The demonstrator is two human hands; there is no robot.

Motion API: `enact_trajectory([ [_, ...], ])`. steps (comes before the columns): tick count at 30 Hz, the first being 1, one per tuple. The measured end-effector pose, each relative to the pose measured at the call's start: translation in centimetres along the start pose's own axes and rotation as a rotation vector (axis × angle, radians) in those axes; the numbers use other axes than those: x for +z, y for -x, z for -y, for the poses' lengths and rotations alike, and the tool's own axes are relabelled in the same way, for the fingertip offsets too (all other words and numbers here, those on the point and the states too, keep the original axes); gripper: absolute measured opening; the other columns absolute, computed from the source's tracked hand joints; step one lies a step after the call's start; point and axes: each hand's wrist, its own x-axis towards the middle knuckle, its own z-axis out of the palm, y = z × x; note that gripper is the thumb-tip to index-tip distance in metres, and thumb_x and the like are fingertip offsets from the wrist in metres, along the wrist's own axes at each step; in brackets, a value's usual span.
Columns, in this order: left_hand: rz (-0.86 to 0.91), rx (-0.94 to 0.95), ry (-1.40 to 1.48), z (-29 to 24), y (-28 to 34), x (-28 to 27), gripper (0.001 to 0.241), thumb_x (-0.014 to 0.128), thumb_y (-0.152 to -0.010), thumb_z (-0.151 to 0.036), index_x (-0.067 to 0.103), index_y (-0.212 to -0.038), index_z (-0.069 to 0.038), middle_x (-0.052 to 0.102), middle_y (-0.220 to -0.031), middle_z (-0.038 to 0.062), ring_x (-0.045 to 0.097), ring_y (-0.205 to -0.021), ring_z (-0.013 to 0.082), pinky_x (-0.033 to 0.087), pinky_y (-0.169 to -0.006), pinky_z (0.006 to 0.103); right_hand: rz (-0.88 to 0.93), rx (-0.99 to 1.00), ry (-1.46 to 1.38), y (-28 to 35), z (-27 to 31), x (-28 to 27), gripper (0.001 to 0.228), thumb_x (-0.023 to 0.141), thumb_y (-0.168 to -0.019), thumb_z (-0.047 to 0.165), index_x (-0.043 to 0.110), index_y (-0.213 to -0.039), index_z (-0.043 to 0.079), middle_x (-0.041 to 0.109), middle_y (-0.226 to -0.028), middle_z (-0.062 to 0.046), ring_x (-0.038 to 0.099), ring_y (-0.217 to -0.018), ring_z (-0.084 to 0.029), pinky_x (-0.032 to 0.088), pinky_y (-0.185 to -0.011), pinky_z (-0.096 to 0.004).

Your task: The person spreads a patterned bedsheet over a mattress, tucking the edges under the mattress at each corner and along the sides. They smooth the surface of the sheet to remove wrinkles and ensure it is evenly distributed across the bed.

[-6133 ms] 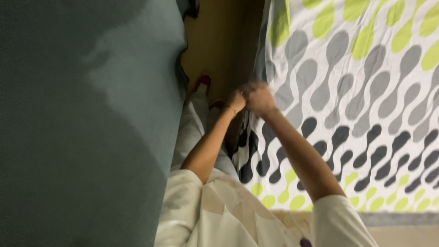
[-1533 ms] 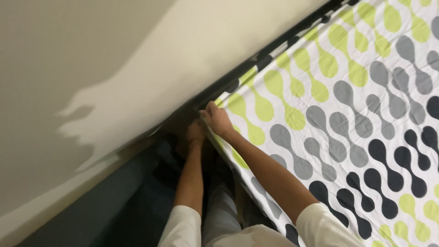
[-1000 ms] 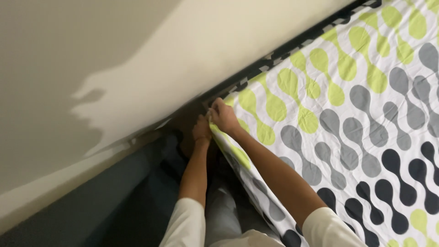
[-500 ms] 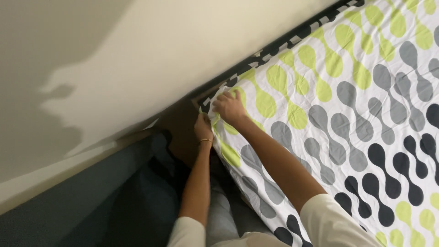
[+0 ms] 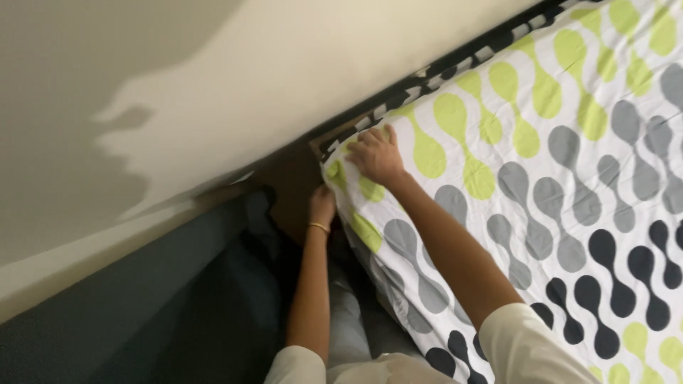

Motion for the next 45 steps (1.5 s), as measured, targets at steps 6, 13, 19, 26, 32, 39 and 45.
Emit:
enact_trajectory([
  [6,0.017,0.193,-0.53,-1.0,2.9,3.0,0.029,0.052,-0.094,-0.018,0.072,-0.088,0.001,0.07,-0.086,0.027,0.067,-0.092,0.0462,0.053,-0.082,0.0576,-0.047,-0.03,0.132,-1.3,0.8,-1.2,0.046,0.062,-0.084,0.075,0.072,-0.101,0.033,0.068,-0.098,0.002,0.062,-0.104,-0.019,0.032,-0.107,-0.056],
  [13,0.097,-0.287,0.306,-3.7,4.9,4.4,0.049,0.046,-0.098,-0.028,0.065,-0.132,0.001,0.066,-0.128,0.02,0.058,-0.119,0.0341,0.044,-0.105,0.0511,0.464,-0.021,0.286,-3.0,0.0,-0.1,0.078,0.036,-0.084,0.089,0.081,-0.091,0.025,0.078,-0.087,-0.008,0.074,-0.091,-0.025,0.042,-0.092,-0.051],
  [19,0.279,0.038,-0.589,-2.3,-0.9,4.9,0.045,0.033,-0.099,-0.023,0.067,-0.108,0.005,0.067,-0.112,0.03,0.063,-0.114,0.0466,0.052,-0.094,0.0544,0.491,0.004,0.275,-4.3,-0.1,0.1,0.069,0.04,-0.086,0.079,0.08,-0.102,0.024,0.07,-0.112,-0.008,0.059,-0.114,-0.029,0.037,-0.099,-0.049],
  [26,0.215,0.011,-0.132,-7.5,-1.3,0.3,0.045,0.06,-0.094,-0.034,0.072,-0.12,0.0,0.069,-0.124,0.026,0.06,-0.126,0.0417,0.046,-0.108,0.0523,0.426,-0.386,0.234,-3.0,1.8,3.1,0.038,0.049,-0.086,0.046,0.08,-0.089,0.023,0.076,-0.098,-0.002,0.071,-0.09,-0.029,0.052,-0.083,-0.05],
  [32,0.254,-0.329,0.529,-18.2,6.5,3.6,0.071,0.056,-0.094,-0.045,0.049,-0.149,0.0,0.051,-0.15,0.022,0.045,-0.141,0.0366,0.031,-0.12,0.0477,0.917,0.108,0.308,-6.8,-1.1,3.4,0.066,0.023,-0.096,0.06,0.072,-0.127,0.028,0.073,-0.129,-0.002,0.067,-0.122,-0.033,0.036,-0.107,-0.06],
  [39,0.352,-0.285,0.042,-4.3,-5.3,4.1,0.062,0.059,-0.091,-0.061,0.072,-0.13,-0.015,0.067,-0.136,0.013,0.058,-0.131,0.0289,0.045,-0.108,0.0439,0.931,0.138,-0.001,-9.0,0.7,-2.2,0.068,0.042,-0.092,0.05,0.07,-0.129,0.0,0.069,-0.134,-0.022,0.062,-0.128,-0.041,0.047,-0.108,-0.056],
  [45,0.221,-0.465,0.354,-7.6,3.7,1.5,0.07,0.068,-0.092,-0.048,0.058,-0.142,0.0,0.057,-0.145,0.022,0.059,-0.13,0.0351,0.048,-0.109,0.0487,0.592,0.161,0.122,-7.1,-9.1,-1.8,0.054,0.052,-0.092,0.061,0.081,-0.104,0.016,0.079,-0.104,-0.012,0.074,-0.105,-0.035,0.057,-0.087,-0.053],
])
